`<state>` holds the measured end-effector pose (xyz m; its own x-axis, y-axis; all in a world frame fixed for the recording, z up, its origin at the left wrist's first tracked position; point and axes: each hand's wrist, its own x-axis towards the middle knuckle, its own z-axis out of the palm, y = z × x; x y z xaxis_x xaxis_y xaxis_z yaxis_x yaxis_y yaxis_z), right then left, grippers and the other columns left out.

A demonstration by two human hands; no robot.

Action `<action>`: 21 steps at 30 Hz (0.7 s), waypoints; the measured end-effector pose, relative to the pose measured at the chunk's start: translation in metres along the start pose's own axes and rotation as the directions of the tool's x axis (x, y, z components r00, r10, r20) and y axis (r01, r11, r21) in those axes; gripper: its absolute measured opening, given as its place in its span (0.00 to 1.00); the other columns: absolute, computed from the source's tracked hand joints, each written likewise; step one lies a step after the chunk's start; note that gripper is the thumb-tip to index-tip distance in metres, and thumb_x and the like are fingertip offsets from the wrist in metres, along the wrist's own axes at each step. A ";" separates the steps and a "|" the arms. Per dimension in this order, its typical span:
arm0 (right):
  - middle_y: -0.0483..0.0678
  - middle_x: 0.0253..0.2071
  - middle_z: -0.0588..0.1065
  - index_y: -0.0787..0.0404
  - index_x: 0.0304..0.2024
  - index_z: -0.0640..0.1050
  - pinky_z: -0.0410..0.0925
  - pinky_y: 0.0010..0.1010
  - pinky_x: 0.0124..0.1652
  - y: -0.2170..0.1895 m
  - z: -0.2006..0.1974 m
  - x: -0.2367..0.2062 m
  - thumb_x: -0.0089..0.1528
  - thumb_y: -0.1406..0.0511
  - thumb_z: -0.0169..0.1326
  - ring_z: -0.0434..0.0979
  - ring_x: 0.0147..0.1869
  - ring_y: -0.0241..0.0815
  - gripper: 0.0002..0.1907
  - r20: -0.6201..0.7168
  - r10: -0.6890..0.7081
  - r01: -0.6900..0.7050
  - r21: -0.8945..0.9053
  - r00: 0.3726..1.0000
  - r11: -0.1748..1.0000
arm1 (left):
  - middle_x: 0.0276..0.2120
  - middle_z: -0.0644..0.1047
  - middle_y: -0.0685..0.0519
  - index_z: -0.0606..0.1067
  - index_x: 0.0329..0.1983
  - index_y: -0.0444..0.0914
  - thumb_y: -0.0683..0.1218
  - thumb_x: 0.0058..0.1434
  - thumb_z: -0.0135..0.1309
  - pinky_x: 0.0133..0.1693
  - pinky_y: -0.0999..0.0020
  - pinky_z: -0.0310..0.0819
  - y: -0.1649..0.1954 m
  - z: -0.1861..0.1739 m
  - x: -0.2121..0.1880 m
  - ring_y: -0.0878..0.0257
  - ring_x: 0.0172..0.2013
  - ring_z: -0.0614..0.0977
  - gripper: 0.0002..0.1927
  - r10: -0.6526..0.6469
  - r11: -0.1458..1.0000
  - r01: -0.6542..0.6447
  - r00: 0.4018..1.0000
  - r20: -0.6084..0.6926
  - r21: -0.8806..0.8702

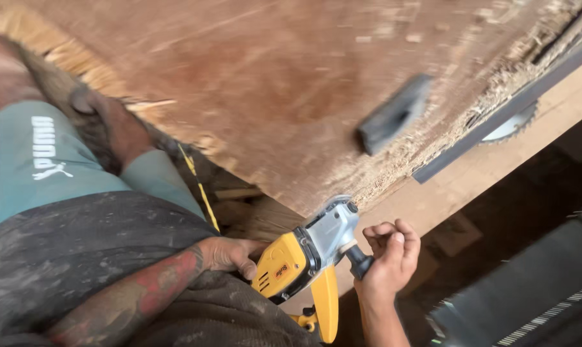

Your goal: The person assembles a yellow electric planer by attaching a base plate and securing a knob. They then use the planer to smooth the edge of a wooden plank on a workbench, generating wood shavings. The person adjusts the tool and continues planing the wood.

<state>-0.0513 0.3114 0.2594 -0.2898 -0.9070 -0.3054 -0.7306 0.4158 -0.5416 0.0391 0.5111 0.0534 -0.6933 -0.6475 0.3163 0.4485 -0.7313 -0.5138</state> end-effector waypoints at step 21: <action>0.52 0.39 0.74 0.64 0.56 0.66 0.75 0.48 0.49 -0.010 0.000 0.002 0.74 0.69 0.39 0.78 0.42 0.47 0.10 -0.003 0.028 -0.028 0.018 1.000 0.999 | 0.78 0.55 0.40 0.40 0.81 0.35 0.63 0.34 0.75 0.73 0.60 0.48 -0.039 -0.028 0.009 0.52 0.76 0.56 0.79 0.179 0.830 -0.141 0.984 -0.019 0.540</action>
<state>-0.0443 0.3058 0.2644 -0.3120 -0.8950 -0.3187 -0.7110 0.4425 -0.5466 -0.0005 0.5397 0.0542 -0.6125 -0.7637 0.2040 0.7742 -0.6316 -0.0403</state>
